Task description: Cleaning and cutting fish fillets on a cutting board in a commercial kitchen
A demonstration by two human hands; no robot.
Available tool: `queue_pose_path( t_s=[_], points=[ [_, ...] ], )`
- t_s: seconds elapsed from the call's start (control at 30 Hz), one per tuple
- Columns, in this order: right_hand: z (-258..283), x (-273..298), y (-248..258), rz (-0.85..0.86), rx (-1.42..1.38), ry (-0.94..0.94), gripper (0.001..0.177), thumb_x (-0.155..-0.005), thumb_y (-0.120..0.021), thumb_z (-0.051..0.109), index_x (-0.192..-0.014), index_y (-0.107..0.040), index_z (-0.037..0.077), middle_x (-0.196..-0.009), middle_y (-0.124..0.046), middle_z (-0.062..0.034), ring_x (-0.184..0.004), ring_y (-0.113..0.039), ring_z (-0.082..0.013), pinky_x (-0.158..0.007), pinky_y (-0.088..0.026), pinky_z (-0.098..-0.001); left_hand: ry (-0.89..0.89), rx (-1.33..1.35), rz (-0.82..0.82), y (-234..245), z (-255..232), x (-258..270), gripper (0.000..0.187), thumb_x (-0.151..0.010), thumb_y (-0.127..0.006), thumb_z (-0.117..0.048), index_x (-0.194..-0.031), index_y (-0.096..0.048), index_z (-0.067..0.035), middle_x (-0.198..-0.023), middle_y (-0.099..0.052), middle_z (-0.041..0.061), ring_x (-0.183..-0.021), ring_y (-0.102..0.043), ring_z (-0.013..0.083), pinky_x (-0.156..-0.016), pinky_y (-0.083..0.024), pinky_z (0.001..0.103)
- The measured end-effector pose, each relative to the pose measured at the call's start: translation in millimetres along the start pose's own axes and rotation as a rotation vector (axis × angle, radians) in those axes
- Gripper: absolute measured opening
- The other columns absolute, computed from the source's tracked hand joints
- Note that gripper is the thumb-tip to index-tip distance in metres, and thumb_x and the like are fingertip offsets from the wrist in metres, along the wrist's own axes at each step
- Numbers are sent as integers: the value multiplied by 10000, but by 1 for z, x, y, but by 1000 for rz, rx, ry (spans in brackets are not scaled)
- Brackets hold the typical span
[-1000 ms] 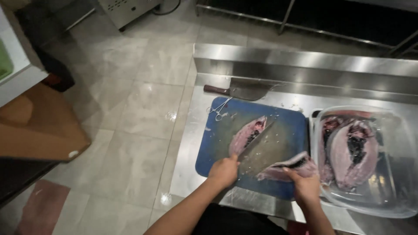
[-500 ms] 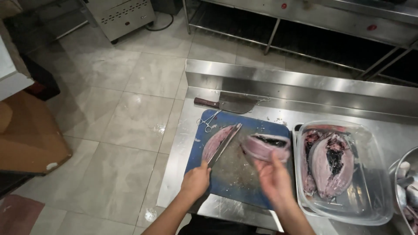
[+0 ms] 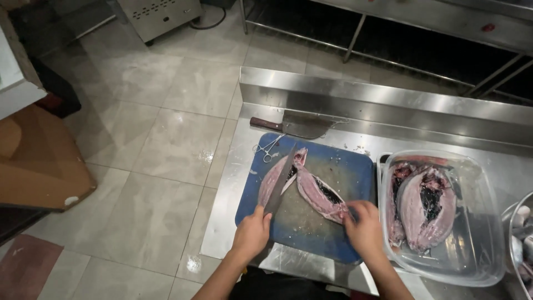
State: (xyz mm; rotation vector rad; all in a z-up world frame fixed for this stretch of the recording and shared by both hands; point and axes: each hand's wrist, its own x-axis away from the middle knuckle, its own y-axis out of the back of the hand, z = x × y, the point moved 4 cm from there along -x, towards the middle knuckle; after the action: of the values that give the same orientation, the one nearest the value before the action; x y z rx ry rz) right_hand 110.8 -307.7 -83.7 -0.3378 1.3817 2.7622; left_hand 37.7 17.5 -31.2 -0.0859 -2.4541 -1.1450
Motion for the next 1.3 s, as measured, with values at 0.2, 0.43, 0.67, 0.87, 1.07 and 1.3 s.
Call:
queue_pose_path(
  t_s=[0.2,0.43,0.67,0.87,1.07,1.3],
  points=[
    [27,-18,-10,150,342,104,151,-836,-755,287,-956,-841,321,-1147,-661,21,-1078,-538,-306,-751,-422,-451,38,10,68,7,-9,9,351,-1086,-382,-352,-1294,-485,-90,-938,-723,212,-826,-687,440,-691,-513,548],
    [18,-40,-8,374,366,244,93,-858,-697,214,-831,-777,175,-1143,-612,-52,-1096,-510,-332,-833,-503,-485,-38,31,52,-17,10,3,295,-1083,-403,-341,-1155,-503,-73,-894,-719,209,-799,-678,456,-642,-486,559],
    [29,-38,25,400,-25,-23,189,-950,-622,292,-910,-722,137,-1306,-623,-66,-1288,-497,-286,-1114,-390,-489,-53,74,58,-37,14,-5,269,-1063,-444,-360,-1015,-469,-97,-901,-700,235,-827,-643,506,-673,-446,589],
    [51,-9,96,358,-20,-345,245,-939,-606,350,-984,-762,166,-1208,-718,8,-999,-668,-172,-947,-542,-377,-48,71,103,-31,0,-4,270,-1075,-441,-358,-997,-449,-99,-905,-696,230,-825,-639,496,-665,-447,572],
    [-29,72,107,754,344,-619,251,-871,-731,467,-923,-822,239,-1389,-709,117,-1111,-780,-126,-954,-571,-286,-68,82,91,-37,3,-9,272,-1069,-445,-366,-1017,-460,-100,-860,-684,235,-792,-629,508,-643,-438,574],
    [-39,101,90,796,70,-586,351,-884,-684,394,-1225,-683,311,-1379,-750,62,-1260,-711,-92,-1002,-560,-261,-66,63,108,-37,6,-10,283,-1071,-445,-372,-996,-447,-100,-864,-682,242,-813,-622,517,-661,-432,577]
  ],
)
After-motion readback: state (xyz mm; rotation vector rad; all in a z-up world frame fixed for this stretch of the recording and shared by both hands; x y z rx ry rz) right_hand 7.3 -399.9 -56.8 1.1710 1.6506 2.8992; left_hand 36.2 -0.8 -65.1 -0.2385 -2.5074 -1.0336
